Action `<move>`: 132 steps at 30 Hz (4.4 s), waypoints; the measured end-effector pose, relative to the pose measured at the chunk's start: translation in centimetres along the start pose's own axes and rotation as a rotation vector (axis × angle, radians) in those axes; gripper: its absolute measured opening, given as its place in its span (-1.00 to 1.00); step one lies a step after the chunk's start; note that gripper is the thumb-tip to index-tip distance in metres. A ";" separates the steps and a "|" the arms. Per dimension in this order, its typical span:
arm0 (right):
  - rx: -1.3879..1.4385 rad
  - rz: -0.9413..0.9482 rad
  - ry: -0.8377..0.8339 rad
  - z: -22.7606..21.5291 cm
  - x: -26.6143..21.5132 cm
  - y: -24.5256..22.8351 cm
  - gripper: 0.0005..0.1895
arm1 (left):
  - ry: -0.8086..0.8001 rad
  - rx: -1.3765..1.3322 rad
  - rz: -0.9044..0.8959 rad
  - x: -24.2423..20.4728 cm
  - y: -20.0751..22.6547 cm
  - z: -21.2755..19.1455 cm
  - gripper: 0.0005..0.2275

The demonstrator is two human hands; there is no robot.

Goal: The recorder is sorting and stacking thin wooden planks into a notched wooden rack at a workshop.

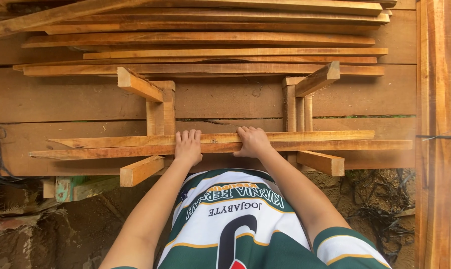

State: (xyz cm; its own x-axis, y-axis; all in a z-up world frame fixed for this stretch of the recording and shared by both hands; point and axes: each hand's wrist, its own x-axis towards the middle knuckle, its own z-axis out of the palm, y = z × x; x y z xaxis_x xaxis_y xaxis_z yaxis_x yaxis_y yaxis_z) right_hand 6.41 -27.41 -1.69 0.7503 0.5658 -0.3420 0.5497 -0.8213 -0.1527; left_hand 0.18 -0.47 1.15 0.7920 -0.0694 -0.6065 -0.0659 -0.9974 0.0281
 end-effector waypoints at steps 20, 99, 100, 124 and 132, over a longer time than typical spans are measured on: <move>0.496 0.200 -0.252 -7.2 0.7 -1.0 -0.38 | -0.200 -0.363 -0.083 1.7 -0.6 -4.3 -0.43; 0.345 0.305 -0.222 -8.6 0.8 2.6 -0.32 | -0.238 -0.361 -0.069 3.9 -3.1 -5.4 -0.41; 0.344 0.308 -0.221 -9.1 0.7 2.5 -0.32 | -0.238 -0.360 -0.066 4.0 -3.0 -5.3 -0.41; 0.237 0.206 0.488 -1.4 -1.4 -0.2 -0.54 | 0.015 -0.354 0.018 1.4 -2.9 -3.5 -0.39; 0.186 0.172 0.551 -0.9 -1.4 -0.4 -0.54 | 0.299 -0.268 0.026 0.8 -2.2 0.6 -0.42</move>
State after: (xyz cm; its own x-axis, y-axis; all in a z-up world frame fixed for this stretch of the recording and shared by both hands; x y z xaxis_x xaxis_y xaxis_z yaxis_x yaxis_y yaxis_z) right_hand 5.47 -27.76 -0.32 0.9297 0.3379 0.1465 0.3676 -0.8752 -0.3145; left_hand 0.60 1.65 0.09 0.9363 -0.0572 -0.3465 0.0414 -0.9618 0.2706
